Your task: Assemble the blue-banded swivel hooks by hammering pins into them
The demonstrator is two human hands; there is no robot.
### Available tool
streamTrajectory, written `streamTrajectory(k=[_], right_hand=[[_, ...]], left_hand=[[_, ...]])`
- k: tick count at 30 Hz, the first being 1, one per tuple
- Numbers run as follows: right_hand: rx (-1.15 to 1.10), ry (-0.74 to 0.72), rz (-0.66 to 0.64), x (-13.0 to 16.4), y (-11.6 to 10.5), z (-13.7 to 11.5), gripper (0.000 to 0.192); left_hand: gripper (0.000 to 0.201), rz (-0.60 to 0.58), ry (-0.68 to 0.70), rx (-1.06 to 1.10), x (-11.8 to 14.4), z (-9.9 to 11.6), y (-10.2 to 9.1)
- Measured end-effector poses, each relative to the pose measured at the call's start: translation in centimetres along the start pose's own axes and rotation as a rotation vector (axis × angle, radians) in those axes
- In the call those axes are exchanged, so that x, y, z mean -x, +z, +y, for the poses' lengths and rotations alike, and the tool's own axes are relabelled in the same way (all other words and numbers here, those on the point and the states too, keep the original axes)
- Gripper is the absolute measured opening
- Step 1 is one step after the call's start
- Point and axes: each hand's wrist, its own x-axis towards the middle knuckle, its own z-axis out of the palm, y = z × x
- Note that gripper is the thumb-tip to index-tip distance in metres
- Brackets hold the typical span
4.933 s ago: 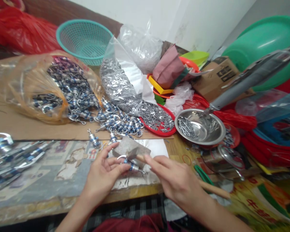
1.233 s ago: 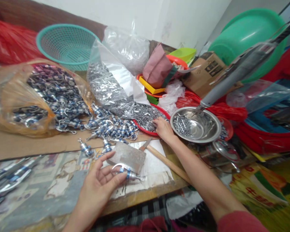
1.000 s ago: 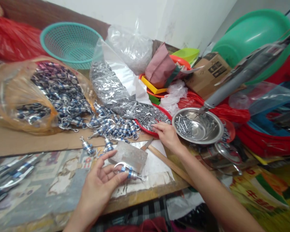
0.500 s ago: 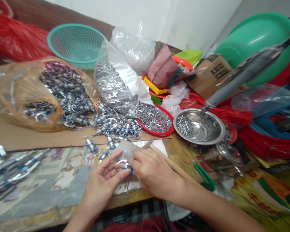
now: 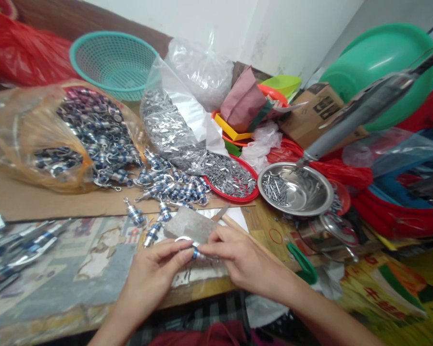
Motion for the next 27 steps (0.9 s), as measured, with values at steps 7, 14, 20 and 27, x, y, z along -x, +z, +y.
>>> streamTrajectory(k=[7, 14, 20, 27], right_hand=[[-0.299, 0.236, 0.364, -1.6, 2.0, 1.2, 0.005], [0.137, 0.399, 0.405, 1.4, 1.1, 4.4, 0.015], [0.124, 0.556, 0.119, 5.4, 1.6, 7.2, 0.023], [-0.019, 0.341, 0.272, 4.9, 0.1, 2.5, 0.023]], left_hand=[[0.013, -0.002, -0.013, -0.020, -0.2, -0.1, 0.0], [0.014, -0.023, -0.019, -0.029, 0.0, -0.2, -0.1], [0.013, -0.018, 0.026, -0.051, -0.1, -0.2, -0.1], [0.012, -0.016, 0.023, -0.039, 0.0, -0.1, -0.1]])
